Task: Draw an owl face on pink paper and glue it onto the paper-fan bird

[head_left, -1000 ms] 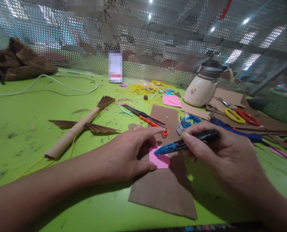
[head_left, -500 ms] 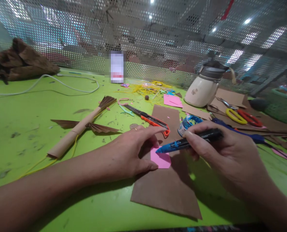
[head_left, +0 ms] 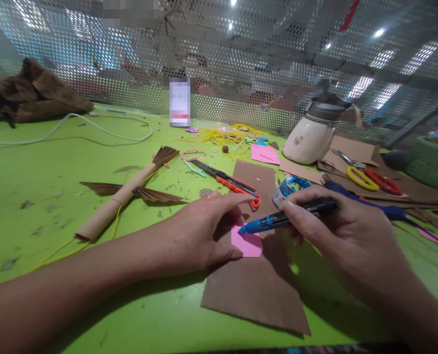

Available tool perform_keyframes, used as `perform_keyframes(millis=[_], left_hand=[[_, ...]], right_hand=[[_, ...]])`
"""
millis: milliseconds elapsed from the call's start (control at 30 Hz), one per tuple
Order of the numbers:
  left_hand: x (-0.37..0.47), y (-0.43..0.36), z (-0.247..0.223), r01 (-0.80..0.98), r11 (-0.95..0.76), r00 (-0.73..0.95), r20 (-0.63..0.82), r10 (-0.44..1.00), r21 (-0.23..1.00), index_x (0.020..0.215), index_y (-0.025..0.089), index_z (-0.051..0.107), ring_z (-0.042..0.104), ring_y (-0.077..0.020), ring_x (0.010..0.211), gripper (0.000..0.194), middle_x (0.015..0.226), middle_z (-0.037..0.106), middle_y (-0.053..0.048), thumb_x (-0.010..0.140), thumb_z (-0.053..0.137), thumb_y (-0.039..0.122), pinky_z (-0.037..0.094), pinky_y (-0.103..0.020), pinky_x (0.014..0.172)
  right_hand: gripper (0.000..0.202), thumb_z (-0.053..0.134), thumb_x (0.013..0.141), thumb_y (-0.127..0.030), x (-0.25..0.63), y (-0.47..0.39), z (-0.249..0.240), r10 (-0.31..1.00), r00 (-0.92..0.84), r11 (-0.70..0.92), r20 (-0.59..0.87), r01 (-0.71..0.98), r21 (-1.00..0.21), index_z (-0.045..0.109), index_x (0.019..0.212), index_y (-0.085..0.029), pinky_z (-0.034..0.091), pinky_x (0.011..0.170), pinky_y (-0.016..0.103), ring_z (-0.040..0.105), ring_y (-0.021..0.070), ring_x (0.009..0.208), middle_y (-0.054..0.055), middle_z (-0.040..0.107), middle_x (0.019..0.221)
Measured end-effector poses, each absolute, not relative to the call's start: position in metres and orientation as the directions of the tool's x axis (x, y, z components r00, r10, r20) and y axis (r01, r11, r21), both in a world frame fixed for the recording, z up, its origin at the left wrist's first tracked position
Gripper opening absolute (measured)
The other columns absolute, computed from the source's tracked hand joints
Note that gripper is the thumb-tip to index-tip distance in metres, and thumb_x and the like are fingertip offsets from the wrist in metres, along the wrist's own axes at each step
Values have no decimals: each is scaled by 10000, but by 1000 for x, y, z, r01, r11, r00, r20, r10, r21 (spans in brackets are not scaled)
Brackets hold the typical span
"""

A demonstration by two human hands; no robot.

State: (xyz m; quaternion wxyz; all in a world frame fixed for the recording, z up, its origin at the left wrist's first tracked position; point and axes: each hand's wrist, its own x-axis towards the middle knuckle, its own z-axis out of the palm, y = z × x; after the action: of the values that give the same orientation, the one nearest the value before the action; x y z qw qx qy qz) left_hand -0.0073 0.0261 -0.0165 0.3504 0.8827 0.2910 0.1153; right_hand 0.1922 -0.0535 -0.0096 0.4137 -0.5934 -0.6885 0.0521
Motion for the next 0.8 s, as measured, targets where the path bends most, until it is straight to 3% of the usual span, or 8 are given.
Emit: perform_keyframes(millis=[300,800], left_hand=[[-7,26,-15,452,-586,795,-5,607,673,1203,222,553,556,-204,904,459,991,629,-11,759,662,198,398,-292,734],[-7,28,-16,445,-589,803,-10,595,674,1254,244,530,561,-187,856,514,977,631,1,758,657,193,395,-275,689]], right_hand=[[149,591,889,-282,196,-54,-7,858,-24,320,513,806,-498,635,757,-227,419,433,214,568,102,452,-40,634,570],[143,598,881,-281,192,-53,-9,857,37,294,513,784,-547,645,758,-225,456,499,215,564,95,465,-43,640,586]])
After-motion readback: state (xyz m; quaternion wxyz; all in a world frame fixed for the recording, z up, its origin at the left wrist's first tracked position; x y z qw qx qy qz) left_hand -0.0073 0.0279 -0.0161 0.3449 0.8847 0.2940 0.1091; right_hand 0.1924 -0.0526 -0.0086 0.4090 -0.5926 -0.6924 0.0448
